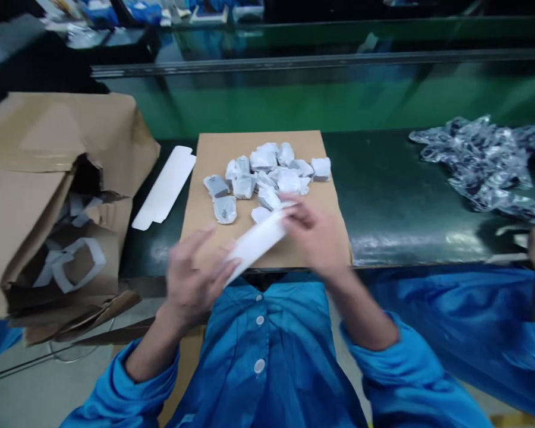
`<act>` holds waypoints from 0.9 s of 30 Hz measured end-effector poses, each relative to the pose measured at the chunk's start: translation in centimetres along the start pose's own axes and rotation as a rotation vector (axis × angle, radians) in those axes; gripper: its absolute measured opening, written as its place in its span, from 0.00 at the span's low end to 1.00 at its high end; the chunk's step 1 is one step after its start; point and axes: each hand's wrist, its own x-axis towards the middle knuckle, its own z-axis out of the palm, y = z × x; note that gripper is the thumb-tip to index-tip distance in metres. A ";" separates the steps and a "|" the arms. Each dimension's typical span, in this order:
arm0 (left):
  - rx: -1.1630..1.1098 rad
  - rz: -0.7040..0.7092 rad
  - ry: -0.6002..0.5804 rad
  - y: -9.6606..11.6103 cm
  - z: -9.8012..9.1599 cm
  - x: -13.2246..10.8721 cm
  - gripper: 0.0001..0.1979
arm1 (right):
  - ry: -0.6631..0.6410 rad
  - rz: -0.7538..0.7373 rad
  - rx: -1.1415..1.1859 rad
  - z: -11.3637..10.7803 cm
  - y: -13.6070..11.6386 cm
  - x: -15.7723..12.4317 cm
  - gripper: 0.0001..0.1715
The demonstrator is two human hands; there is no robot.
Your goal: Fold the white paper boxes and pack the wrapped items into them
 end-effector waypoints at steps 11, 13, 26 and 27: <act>0.471 -0.676 -0.506 -13.6 2.0 0.2 0.21 | 0.291 -0.161 -1.134 -19.3 3.6 7.2 0.11; 0.544 -0.708 -0.465 -13.8 1.2 0.8 0.23 | 0.177 -0.257 -0.948 -12.9 2.4 4.4 0.16; -0.204 -0.382 0.143 2.8 -4.1 -2.1 0.34 | -0.657 0.081 0.235 5.3 -0.2 1.0 0.17; -0.288 -0.542 0.141 2.3 -4.8 -1.6 0.35 | -0.756 0.025 0.130 3.8 -0.5 0.8 0.16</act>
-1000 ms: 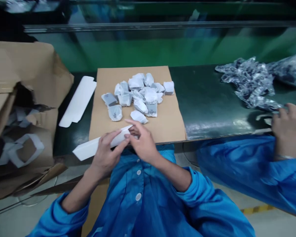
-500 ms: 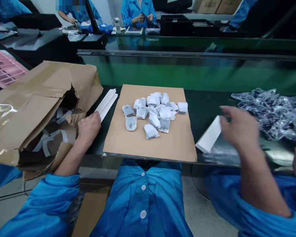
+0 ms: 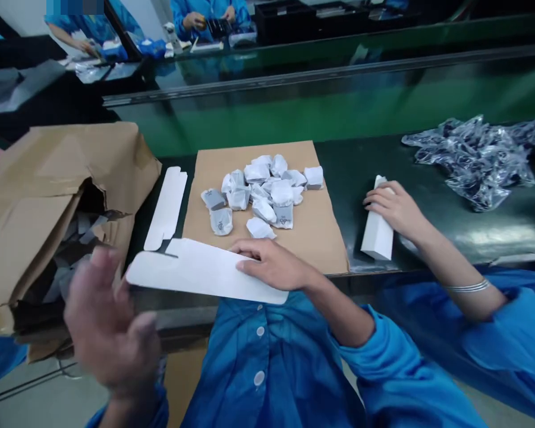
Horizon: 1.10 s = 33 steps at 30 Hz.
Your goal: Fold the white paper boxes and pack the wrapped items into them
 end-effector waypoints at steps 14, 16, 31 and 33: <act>-0.528 -0.711 -0.807 -3.1 0.2 1.9 0.18 | 0.083 -0.408 -1.282 2.2 -0.6 -5.3 0.31; -0.412 -0.599 -0.792 -2.9 0.2 2.3 0.16 | 0.069 -0.414 -1.288 1.8 -0.8 -5.4 0.29; -0.568 -0.308 -0.027 1.0 3.8 -1.3 0.24 | 0.715 -0.231 -1.235 2.6 1.5 -5.4 0.34; -0.546 -0.291 -0.082 2.2 5.4 -2.4 0.37 | 0.657 -0.292 -1.136 4.4 2.0 -5.0 0.36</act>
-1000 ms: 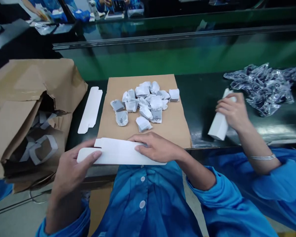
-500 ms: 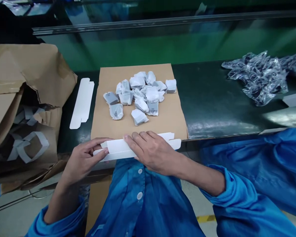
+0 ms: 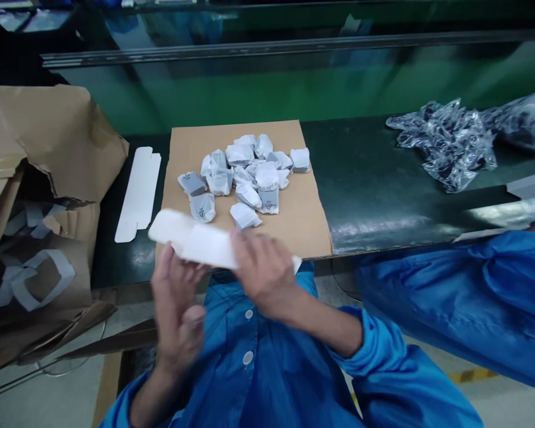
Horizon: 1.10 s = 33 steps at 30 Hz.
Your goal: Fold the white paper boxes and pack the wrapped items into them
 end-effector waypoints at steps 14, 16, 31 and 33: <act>0.309 -0.095 -0.252 -1.9 -1.6 0.8 0.20 | -0.306 0.318 1.112 -0.6 1.4 5.2 0.12; 0.258 -0.175 -0.356 -1.9 -1.8 0.7 0.19 | -0.263 0.506 1.222 -0.1 2.0 6.1 0.14; 0.465 0.243 -0.116 -2.9 -1.1 0.5 0.43 | -0.416 0.493 1.303 0.4 -0.5 5.6 0.11; 0.483 0.181 -0.161 -2.6 -1.1 0.4 0.50 | -0.395 0.463 1.267 0.4 -0.6 5.5 0.09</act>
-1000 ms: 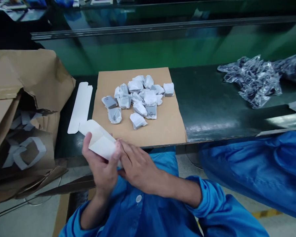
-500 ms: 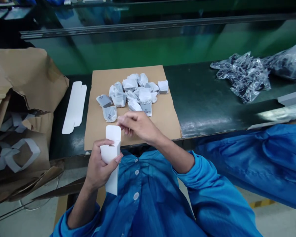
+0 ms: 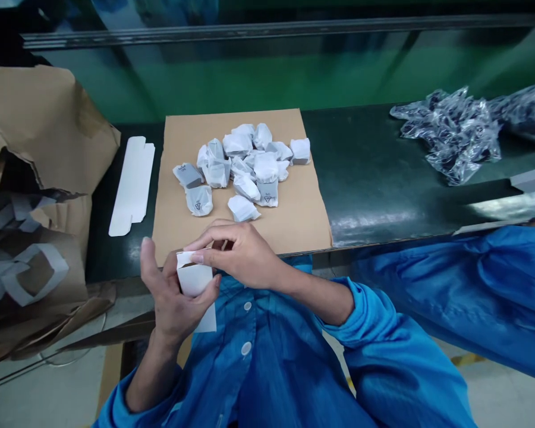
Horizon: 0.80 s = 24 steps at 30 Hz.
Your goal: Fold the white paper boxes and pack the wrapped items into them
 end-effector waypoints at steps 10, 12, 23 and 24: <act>0.111 -0.045 -0.218 0.0 -1.2 0.0 0.43 | -0.007 -0.384 -0.349 0.3 1.1 -1.1 0.11; 0.076 -0.050 -0.218 0.0 -1.3 -0.2 0.41 | -0.035 -0.459 -0.427 0.7 1.7 -1.5 0.13; -0.288 -0.435 0.204 -1.5 -1.5 0.8 0.23 | -0.017 -0.411 -0.913 2.0 1.8 2.3 0.23; -0.400 -0.501 0.334 -2.2 -1.7 1.6 0.20 | 0.050 -0.320 -1.059 2.1 1.8 3.9 0.27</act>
